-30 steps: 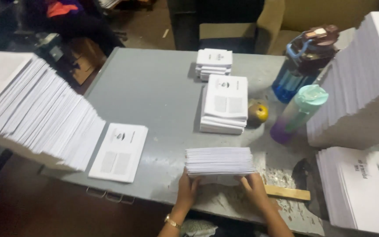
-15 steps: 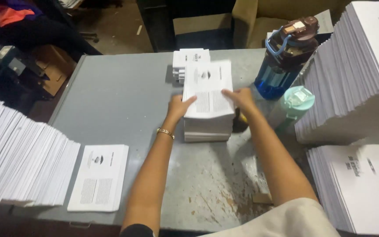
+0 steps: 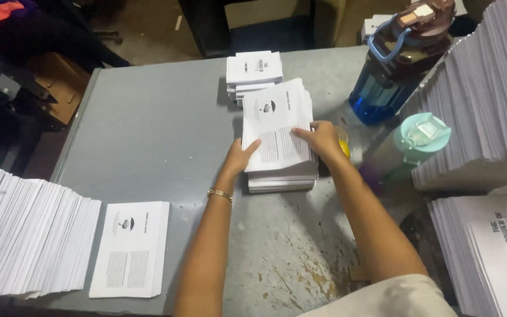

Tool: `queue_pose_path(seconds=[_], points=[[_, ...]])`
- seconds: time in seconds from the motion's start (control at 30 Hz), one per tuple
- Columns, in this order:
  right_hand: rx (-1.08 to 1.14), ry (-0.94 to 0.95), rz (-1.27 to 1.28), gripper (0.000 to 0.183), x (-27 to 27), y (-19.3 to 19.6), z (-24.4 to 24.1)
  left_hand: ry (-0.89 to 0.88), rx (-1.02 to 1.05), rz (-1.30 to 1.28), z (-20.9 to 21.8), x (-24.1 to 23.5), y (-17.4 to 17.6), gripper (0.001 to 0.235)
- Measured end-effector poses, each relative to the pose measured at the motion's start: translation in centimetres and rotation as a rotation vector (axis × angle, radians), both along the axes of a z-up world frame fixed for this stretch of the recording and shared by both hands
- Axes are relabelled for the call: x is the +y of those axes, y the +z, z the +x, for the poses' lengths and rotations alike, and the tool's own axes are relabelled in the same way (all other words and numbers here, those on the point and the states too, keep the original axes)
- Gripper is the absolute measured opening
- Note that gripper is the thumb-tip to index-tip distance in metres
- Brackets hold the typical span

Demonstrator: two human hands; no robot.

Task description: The person is manually folding printed sheets of paper into booklets, using a wooden block to sharpen the creases, and then stacking the finished booklets.

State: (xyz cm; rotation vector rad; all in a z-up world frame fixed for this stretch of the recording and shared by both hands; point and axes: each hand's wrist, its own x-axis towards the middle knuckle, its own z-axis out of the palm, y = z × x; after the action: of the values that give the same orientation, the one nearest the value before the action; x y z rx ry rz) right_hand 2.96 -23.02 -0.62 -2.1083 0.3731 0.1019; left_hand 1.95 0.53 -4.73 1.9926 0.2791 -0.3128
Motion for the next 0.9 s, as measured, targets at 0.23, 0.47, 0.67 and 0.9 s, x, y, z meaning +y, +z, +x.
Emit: queue_pose_path(seconds=[0.23,0.47,0.67,0.9], points=[[0.041,0.091,-0.047,0.078,1.6,2.9,-1.8,0.021,-0.004,0.006,0.1,0.3,-0.8,0.082],[0.015,0.186,-0.093,0.077,-0.1,1.6,-1.1,0.021,-0.040,-0.023,-0.2,0.1,0.5,0.077],[0.018,0.001,0.244,0.070,-0.9,2.1,-1.4,0.055,-0.080,-0.151,-0.2,1.7,-0.4,0.069],[0.108,-0.038,0.400,0.070,-1.8,1.6,0.1,0.195,-0.084,0.014,-4.3,1.9,1.5,0.026]])
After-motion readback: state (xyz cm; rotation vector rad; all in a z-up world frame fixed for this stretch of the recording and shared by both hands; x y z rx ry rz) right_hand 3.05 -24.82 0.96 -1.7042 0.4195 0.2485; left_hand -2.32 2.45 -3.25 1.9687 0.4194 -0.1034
